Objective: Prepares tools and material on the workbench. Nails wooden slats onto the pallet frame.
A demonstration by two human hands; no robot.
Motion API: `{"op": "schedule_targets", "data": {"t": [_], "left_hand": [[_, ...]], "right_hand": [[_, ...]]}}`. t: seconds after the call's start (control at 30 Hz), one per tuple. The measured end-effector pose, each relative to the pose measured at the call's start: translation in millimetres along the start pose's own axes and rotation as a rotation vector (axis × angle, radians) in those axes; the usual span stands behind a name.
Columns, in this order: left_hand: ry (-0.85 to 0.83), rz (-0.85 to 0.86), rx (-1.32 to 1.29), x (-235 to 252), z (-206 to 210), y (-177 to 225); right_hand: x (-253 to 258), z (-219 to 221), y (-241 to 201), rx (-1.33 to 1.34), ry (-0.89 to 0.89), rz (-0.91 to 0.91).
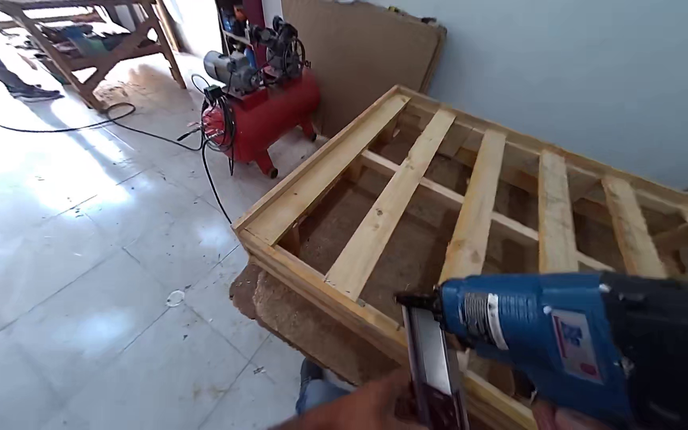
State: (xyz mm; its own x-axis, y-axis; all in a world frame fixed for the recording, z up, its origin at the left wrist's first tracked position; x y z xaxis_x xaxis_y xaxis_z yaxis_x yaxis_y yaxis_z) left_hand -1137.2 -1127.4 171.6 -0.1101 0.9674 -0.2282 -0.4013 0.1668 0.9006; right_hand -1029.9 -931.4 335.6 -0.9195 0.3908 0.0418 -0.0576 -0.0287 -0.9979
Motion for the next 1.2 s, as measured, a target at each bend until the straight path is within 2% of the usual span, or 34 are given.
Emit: {"op": "schedule_targets", "data": {"t": [0.17,0.3,0.47,0.63,0.83,1.03,1.2], "left_hand": [[-0.032,-0.161,-0.120,-41,-86,85],[-0.139,-0.109,-0.174,-54,-151,78],[-0.287,-0.267,-0.089,-86,-255,94],[-0.398,-0.453,-0.118,-107,-329,115],[-0.513,-0.536,-0.243,-111,-369,119],[-0.569,-0.586,-0.288,-116,-387,116],[-0.590,-0.598,-0.271,-117,-393,118]], "right_hand": [[51,66,-10,-0.034,-0.055,0.066],[81,130,-13,-0.214,0.012,0.127],[123,232,10,-0.121,0.137,0.133],[172,323,10,-0.180,0.414,0.211],[213,373,10,-0.313,0.614,0.413],[233,394,9,-0.363,0.670,0.551],[241,400,4,-0.393,0.691,0.579]]}}
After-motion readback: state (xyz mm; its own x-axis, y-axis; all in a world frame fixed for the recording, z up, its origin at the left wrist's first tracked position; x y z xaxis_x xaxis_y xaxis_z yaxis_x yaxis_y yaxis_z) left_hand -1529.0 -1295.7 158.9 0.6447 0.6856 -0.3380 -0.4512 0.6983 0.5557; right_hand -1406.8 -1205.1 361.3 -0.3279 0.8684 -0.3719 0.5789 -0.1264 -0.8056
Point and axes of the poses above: each hand's wrist, its own x-axis towards the middle knuckle, its own z-axis out of the palm, y = z × x, the point moved 2 cm from there along x, towards the middle knuckle, and after that the axes turned 15 degrees about -z, right-handed, at the moved point
